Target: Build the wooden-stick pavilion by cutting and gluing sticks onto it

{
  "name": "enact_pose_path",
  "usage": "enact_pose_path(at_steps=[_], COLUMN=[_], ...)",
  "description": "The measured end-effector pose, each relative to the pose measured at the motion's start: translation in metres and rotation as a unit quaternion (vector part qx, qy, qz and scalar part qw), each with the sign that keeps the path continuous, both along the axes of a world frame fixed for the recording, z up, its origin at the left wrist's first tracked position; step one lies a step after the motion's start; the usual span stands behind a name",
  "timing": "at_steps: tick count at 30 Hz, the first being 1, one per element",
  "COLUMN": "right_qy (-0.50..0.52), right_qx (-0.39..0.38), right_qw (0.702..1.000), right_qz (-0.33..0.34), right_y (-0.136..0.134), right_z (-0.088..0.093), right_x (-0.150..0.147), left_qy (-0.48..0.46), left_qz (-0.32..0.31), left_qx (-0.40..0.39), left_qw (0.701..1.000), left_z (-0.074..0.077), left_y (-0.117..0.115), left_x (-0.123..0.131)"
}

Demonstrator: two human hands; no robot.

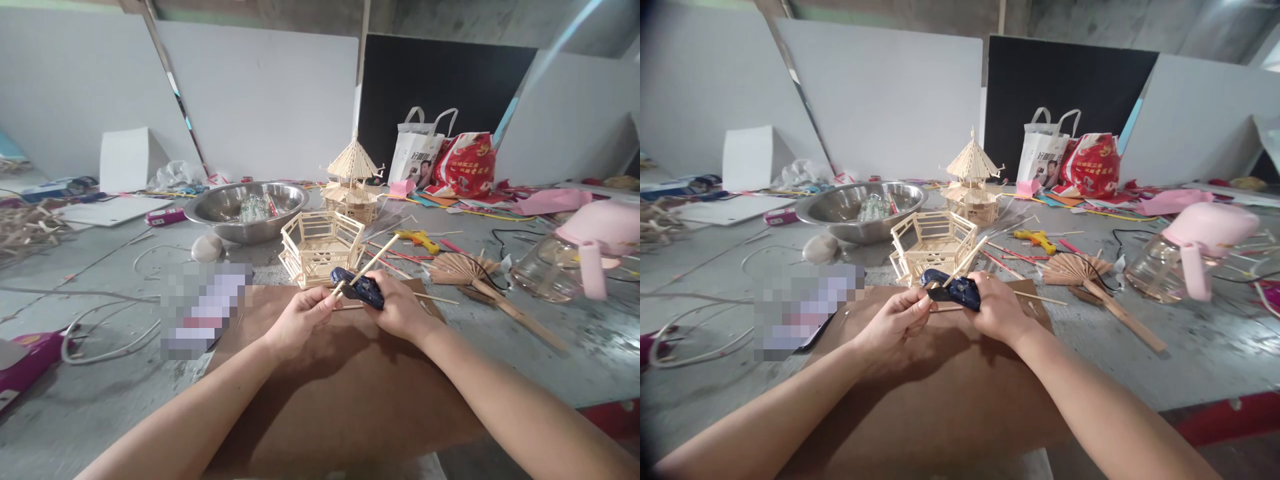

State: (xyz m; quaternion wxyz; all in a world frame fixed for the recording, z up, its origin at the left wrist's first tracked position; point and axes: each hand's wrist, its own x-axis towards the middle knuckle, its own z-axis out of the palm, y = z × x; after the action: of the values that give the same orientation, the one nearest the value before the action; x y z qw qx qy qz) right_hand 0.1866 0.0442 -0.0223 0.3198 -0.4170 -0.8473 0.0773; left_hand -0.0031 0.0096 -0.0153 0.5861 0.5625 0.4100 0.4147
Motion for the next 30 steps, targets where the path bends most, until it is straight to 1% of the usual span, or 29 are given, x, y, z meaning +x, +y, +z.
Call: enact_pose_path(at_steps=[3,5,6,8,10,11,14,17,19,21,24,25,27,30], right_qy=[-0.007,-0.015,-0.021,-0.034,-0.046,-0.05,-0.058,-0.055,-0.051,-0.056,-0.081,-0.09,-0.105,-0.114], right_qx=[-0.011,-0.026,-0.035,-0.05,-0.053,-0.051,-0.05,-0.06,-0.059,-0.047,-0.023,-0.018,-0.018,-0.031], right_qw=[1.0,0.999,0.998,0.997,0.996,0.996,0.995,0.992,0.991,0.989,0.986,0.986,0.985,0.982], right_qz=[-0.012,-0.029,-0.038,-0.051,-0.054,-0.056,-0.07,-0.094,-0.112,-0.131,-0.144,-0.142,-0.138,-0.144], right_y=[0.001,0.002,0.002,0.002,0.001,0.0,0.0,0.002,0.005,0.008,0.01,0.01,0.008,0.005], right_z=[-0.002,-0.003,-0.003,-0.002,0.0,0.001,0.004,0.005,0.004,0.003,0.001,0.001,0.0,0.0], right_x=[0.0,0.0,0.0,-0.001,-0.001,-0.001,-0.001,0.001,0.002,0.003,0.003,0.002,0.001,-0.002], left_qy=[0.032,0.093,0.131,0.205,0.254,0.268,0.291,0.309,0.322,0.355,0.436,0.456,0.473,0.483], left_qz=[0.015,0.055,0.082,0.132,0.166,0.177,0.186,0.19,0.202,0.205,0.191,0.188,0.199,0.244], left_qx=[0.032,0.092,0.13,0.205,0.255,0.27,0.288,0.285,0.27,0.244,0.195,0.194,0.226,0.308], left_qw=[0.999,0.99,0.979,0.948,0.918,0.908,0.893,0.887,0.885,0.879,0.857,0.848,0.828,0.783], left_z=[0.001,0.001,0.0,-0.003,-0.008,-0.01,-0.012,-0.009,-0.005,-0.003,-0.003,-0.004,-0.005,-0.004], left_y=[0.001,0.002,0.003,0.003,0.002,0.001,-0.001,-0.003,-0.002,0.001,0.005,0.006,0.007,0.005], left_x=[0.0,0.0,0.0,0.0,0.0,0.0,-0.001,-0.002,-0.003,-0.005,-0.007,-0.007,-0.007,-0.006])
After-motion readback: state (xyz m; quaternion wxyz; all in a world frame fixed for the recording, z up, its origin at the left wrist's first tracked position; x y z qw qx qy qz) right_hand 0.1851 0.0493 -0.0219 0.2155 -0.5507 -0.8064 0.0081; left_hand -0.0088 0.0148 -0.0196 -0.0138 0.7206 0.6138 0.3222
